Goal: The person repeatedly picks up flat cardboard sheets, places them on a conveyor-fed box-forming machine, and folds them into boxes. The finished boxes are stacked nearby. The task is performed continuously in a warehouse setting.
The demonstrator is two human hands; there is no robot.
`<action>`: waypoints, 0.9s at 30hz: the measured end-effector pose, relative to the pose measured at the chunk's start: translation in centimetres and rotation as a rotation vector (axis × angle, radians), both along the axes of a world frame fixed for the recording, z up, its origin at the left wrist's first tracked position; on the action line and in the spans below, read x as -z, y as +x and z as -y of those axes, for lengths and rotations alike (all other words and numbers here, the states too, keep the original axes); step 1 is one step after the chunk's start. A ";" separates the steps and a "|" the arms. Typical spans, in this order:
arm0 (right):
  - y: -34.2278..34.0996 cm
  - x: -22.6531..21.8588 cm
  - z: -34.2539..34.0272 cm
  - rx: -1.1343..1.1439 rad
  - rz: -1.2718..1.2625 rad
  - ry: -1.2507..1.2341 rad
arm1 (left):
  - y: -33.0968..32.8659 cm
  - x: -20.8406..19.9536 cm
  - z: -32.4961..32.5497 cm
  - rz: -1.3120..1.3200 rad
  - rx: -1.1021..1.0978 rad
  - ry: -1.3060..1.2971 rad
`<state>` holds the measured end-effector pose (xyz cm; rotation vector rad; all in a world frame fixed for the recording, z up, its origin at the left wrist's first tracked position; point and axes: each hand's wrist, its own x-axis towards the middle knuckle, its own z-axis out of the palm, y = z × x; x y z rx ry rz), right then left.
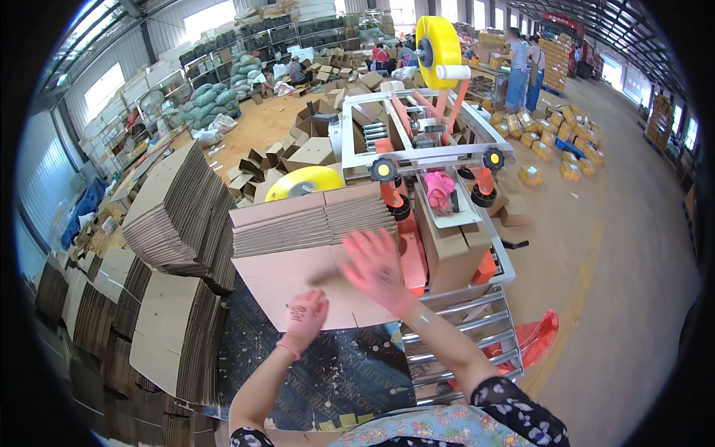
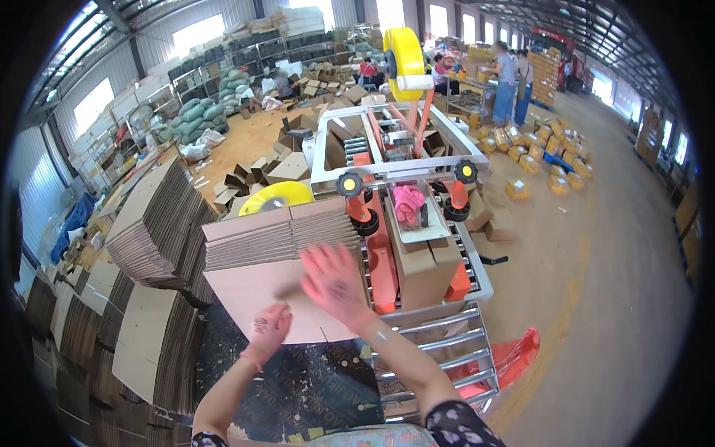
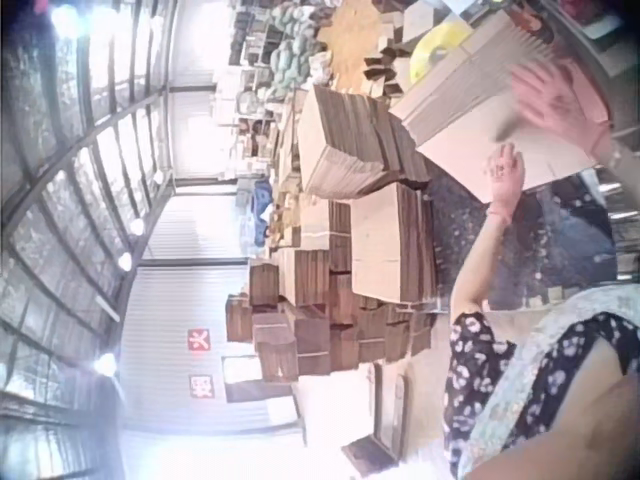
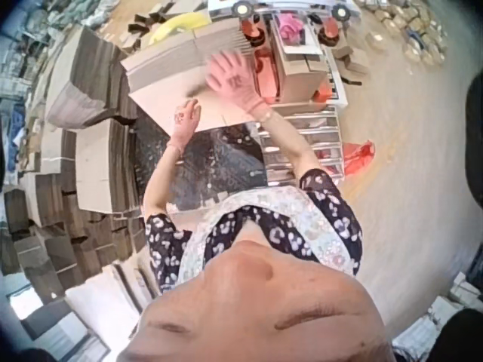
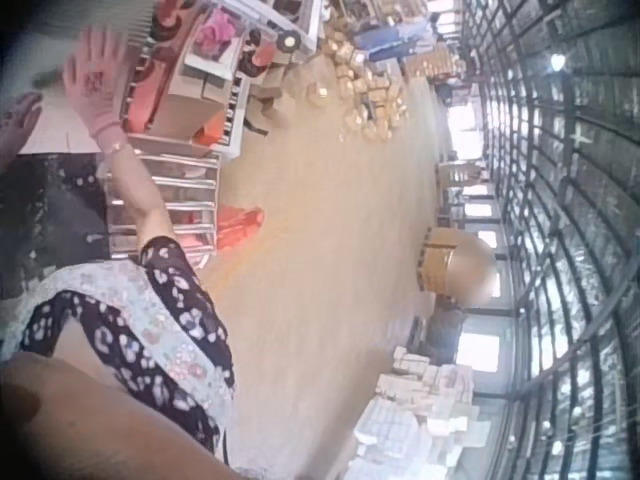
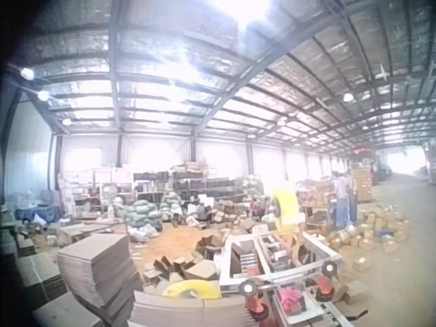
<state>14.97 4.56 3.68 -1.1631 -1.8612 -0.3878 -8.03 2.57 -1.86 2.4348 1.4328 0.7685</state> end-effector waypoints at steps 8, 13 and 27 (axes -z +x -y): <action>-5.9 3.2 1.6 -0.377 0.123 -0.068 | -7.8 -10.3 0.3 -0.188 0.131 -0.007; -1.9 -3.6 13.7 -0.965 -0.065 -0.227 | -12.2 -13.7 -2.1 -0.575 -0.341 -0.065; -0.3 -2.8 19.2 -0.757 -0.111 -0.119 | -2.8 -12.6 16.5 -0.341 0.676 -0.028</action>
